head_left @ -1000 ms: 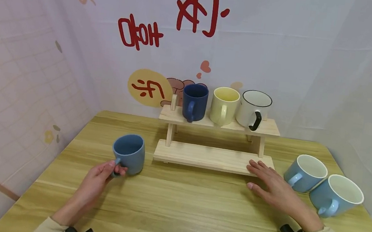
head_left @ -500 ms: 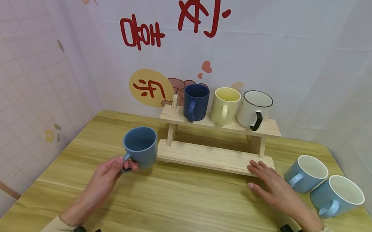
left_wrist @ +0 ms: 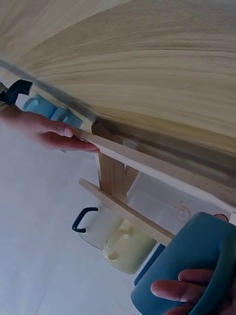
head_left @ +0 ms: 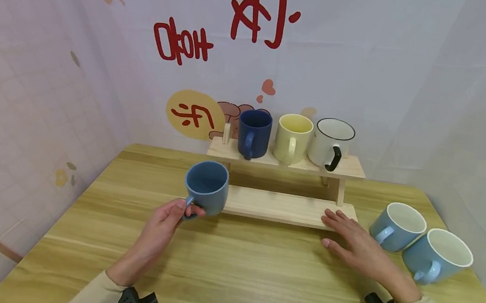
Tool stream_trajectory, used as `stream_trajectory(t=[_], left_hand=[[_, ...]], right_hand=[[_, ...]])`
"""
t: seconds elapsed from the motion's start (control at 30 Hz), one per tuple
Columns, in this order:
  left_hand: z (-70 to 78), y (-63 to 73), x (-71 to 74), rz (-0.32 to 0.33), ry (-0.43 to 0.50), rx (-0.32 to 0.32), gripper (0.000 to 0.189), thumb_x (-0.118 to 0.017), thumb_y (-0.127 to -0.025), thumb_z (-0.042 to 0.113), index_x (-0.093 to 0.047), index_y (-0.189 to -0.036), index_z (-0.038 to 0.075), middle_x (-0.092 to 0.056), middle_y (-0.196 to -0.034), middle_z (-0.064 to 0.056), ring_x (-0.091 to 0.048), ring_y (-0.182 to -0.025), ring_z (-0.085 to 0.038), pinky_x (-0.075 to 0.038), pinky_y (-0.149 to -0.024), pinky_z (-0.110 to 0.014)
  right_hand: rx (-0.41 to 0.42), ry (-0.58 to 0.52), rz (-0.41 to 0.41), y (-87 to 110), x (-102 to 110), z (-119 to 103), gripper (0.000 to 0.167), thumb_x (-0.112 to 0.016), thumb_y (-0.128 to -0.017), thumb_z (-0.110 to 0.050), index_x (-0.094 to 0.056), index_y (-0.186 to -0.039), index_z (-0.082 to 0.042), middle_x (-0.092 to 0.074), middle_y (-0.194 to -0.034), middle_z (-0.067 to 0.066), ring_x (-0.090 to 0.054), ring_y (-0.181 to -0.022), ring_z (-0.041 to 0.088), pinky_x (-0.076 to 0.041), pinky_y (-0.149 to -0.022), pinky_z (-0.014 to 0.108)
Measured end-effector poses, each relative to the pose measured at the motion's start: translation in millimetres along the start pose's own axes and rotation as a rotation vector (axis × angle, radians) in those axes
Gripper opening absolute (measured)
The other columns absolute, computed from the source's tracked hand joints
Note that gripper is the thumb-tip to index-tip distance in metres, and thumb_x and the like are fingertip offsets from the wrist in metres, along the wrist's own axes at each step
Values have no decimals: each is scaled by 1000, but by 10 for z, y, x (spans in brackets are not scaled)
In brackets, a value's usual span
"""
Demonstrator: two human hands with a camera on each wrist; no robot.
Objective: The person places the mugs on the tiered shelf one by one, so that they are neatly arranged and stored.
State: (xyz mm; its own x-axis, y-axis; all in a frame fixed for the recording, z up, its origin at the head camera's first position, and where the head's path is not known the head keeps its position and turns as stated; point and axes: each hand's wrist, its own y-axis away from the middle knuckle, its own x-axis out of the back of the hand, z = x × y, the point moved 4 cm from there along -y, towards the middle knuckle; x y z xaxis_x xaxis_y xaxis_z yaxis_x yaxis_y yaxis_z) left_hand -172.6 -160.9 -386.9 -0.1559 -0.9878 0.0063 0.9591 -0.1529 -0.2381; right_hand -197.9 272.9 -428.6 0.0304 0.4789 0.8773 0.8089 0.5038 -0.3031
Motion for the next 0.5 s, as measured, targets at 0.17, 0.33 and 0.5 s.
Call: stream_trajectory(t=[0.17,0.33,0.5], left_hand=[[-38,-80,-123,4,-21,41,40,-38,-114,21,-51,-98,-13,-75,-104,-7,-63,-111,-12,-46,-102,-20],[-75,-170,-237,-18,-37,76,39,-41,-114,23,-53,-100,-11,-73,-112,-20,-60,-117,-19,-43,-104,-25],[-126,-240,-334,-33,-22,118,37,-42,-114,24,-55,-100,-8,-73,-116,-18,-57,-121,-23,-38,-108,-38]], right_hand=[[-2,0,0,-6,8,10,55,-72,-99,-27,-57,-147,-4,-49,-156,19,-39,-143,50,-21,-125,45],[1,7,8,7,3,25,55,-72,-99,-27,-57,-146,-3,-49,-155,20,-40,-143,51,-17,-127,37],[1,11,7,3,11,28,55,-72,-99,-27,-57,-146,-2,-49,-155,20,-40,-143,51,-16,-127,34]])
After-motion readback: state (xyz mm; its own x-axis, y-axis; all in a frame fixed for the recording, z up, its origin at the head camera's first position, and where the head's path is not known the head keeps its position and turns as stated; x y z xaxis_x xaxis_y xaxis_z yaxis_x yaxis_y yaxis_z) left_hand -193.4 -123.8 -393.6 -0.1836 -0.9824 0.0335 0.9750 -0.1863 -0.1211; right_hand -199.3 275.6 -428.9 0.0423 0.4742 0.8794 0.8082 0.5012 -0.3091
